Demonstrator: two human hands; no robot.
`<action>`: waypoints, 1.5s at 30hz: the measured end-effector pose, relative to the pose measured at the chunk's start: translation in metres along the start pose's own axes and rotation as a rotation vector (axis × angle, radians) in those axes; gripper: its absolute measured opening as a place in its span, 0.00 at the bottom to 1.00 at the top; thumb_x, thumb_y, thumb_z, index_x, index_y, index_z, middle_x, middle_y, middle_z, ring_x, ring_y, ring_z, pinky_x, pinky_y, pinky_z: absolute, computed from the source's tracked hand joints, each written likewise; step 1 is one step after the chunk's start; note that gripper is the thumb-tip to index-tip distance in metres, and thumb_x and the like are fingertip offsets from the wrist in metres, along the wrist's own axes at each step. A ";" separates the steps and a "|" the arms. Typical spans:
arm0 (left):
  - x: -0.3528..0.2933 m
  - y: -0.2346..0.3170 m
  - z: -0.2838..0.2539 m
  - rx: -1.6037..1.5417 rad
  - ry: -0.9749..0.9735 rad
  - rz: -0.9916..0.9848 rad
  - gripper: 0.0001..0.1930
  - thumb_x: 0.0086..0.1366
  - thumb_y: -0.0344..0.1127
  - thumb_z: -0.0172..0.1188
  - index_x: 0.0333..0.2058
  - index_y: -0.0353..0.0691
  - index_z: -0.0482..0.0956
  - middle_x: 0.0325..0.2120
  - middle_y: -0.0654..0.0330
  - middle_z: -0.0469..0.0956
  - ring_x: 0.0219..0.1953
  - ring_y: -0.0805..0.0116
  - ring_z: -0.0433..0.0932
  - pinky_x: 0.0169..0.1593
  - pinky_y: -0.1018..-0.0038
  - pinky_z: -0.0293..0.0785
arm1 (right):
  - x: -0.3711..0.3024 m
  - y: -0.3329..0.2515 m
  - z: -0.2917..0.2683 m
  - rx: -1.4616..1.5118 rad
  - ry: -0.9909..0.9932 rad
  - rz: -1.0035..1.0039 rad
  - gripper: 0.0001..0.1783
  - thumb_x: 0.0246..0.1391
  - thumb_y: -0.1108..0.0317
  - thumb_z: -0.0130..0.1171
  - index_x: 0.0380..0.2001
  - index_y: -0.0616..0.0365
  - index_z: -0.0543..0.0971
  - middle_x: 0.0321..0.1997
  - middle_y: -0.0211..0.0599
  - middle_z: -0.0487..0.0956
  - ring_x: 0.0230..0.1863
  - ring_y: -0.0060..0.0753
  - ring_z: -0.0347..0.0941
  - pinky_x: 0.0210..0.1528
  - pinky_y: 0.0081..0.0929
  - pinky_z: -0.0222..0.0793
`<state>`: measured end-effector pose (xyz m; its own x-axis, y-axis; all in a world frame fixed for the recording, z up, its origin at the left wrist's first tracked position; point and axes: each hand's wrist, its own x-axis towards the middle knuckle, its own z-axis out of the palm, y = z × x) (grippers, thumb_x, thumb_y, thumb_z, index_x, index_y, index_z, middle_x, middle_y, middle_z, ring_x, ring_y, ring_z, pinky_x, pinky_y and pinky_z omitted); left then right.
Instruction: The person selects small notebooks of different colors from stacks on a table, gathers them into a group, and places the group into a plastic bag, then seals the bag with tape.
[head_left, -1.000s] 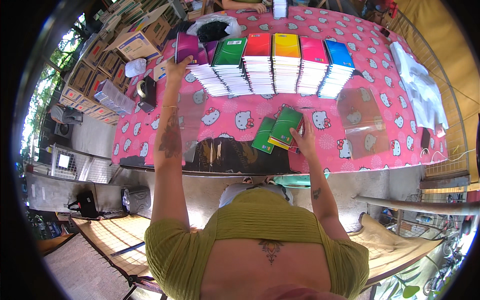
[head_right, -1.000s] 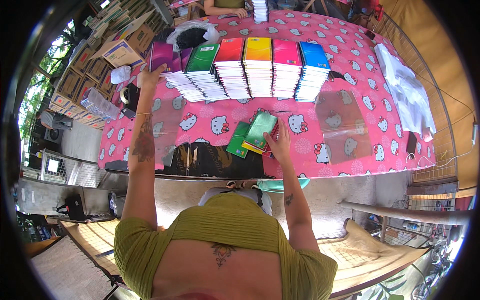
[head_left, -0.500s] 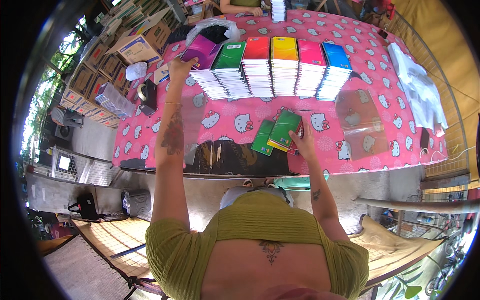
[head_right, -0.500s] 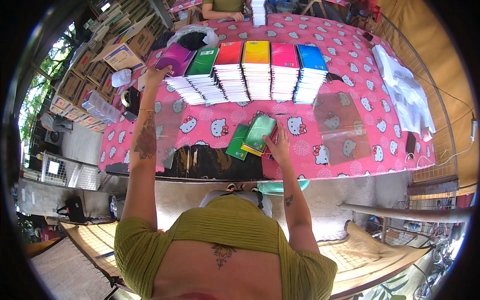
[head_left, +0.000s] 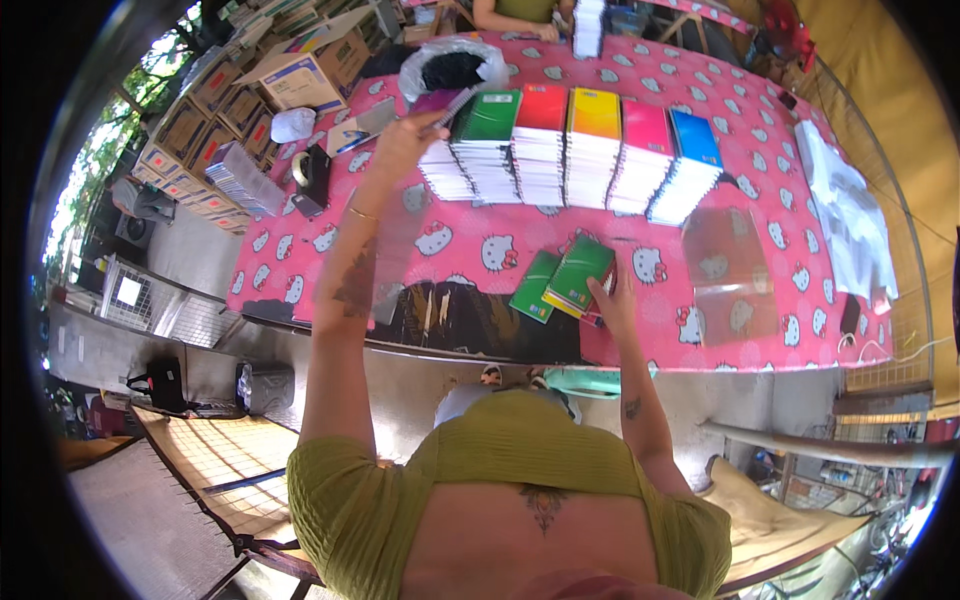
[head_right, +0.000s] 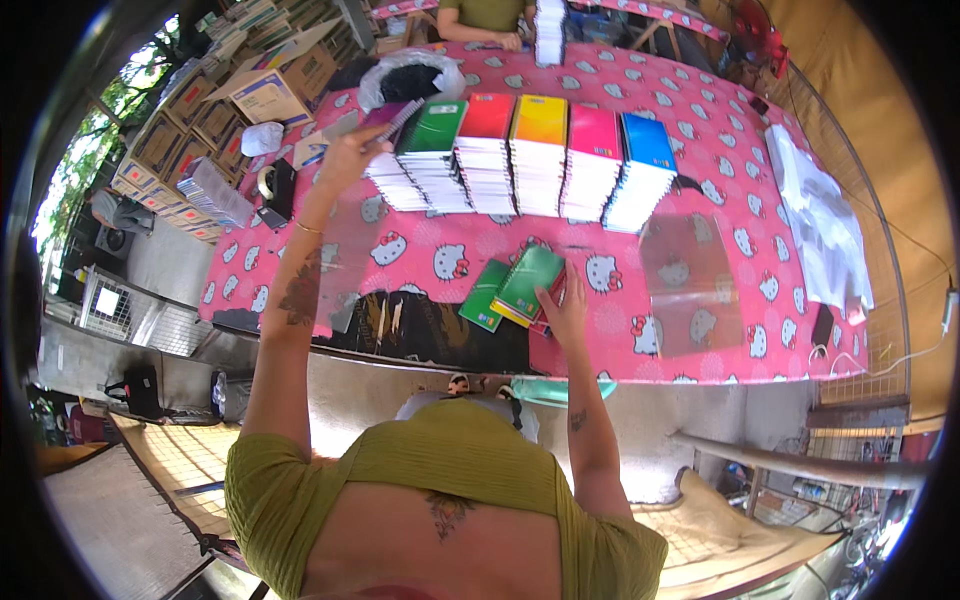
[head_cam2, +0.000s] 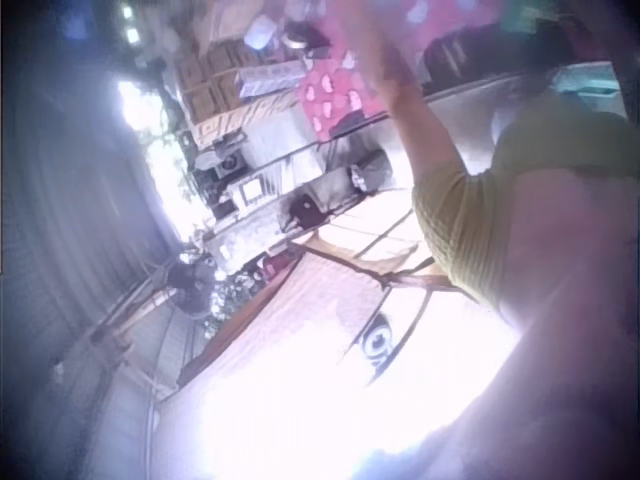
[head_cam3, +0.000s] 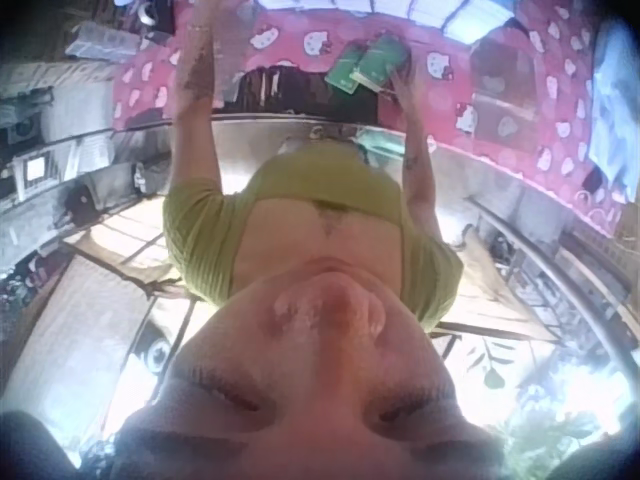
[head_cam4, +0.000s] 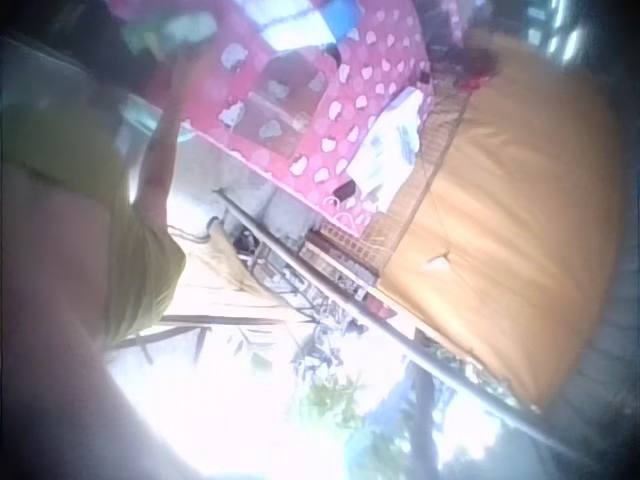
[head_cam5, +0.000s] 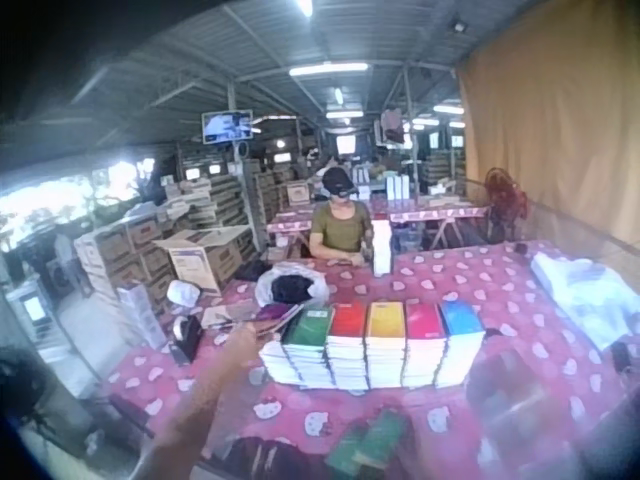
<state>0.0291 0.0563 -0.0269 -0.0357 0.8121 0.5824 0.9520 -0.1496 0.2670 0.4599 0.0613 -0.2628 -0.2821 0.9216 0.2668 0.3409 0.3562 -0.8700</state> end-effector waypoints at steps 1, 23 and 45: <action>-0.006 0.000 -0.003 0.158 0.105 -0.089 0.14 0.65 0.43 0.62 0.44 0.43 0.82 0.30 0.46 0.82 0.31 0.49 0.82 0.33 0.57 0.76 | -0.005 0.001 0.000 0.004 -0.003 0.006 0.43 0.54 0.53 0.66 0.67 0.61 0.62 0.66 0.55 0.67 0.67 0.55 0.62 0.68 0.43 0.57; -0.162 0.146 0.205 -0.515 -0.547 -0.742 0.37 0.55 0.58 0.67 0.55 0.37 0.74 0.51 0.35 0.70 0.56 0.41 0.69 0.58 0.53 0.67 | 0.028 -0.014 0.022 0.377 0.071 0.482 0.45 0.46 0.54 0.72 0.57 0.71 0.62 0.52 0.52 0.72 0.53 0.47 0.72 0.54 0.43 0.70; -0.198 0.170 0.157 -1.210 -0.347 -0.629 0.33 0.56 0.36 0.72 0.56 0.37 0.64 0.47 0.57 0.71 0.49 0.65 0.75 0.54 0.70 0.72 | -0.055 -0.044 0.008 0.949 0.091 0.350 0.31 0.46 0.86 0.65 0.54 0.58 0.69 0.49 0.35 0.77 0.48 0.27 0.76 0.51 0.29 0.76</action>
<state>0.2453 -0.0417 -0.2173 -0.1074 0.9930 -0.0492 -0.0484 0.0442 0.9978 0.4538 -0.0062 -0.2428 -0.2200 0.9730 -0.0705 -0.4724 -0.1694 -0.8649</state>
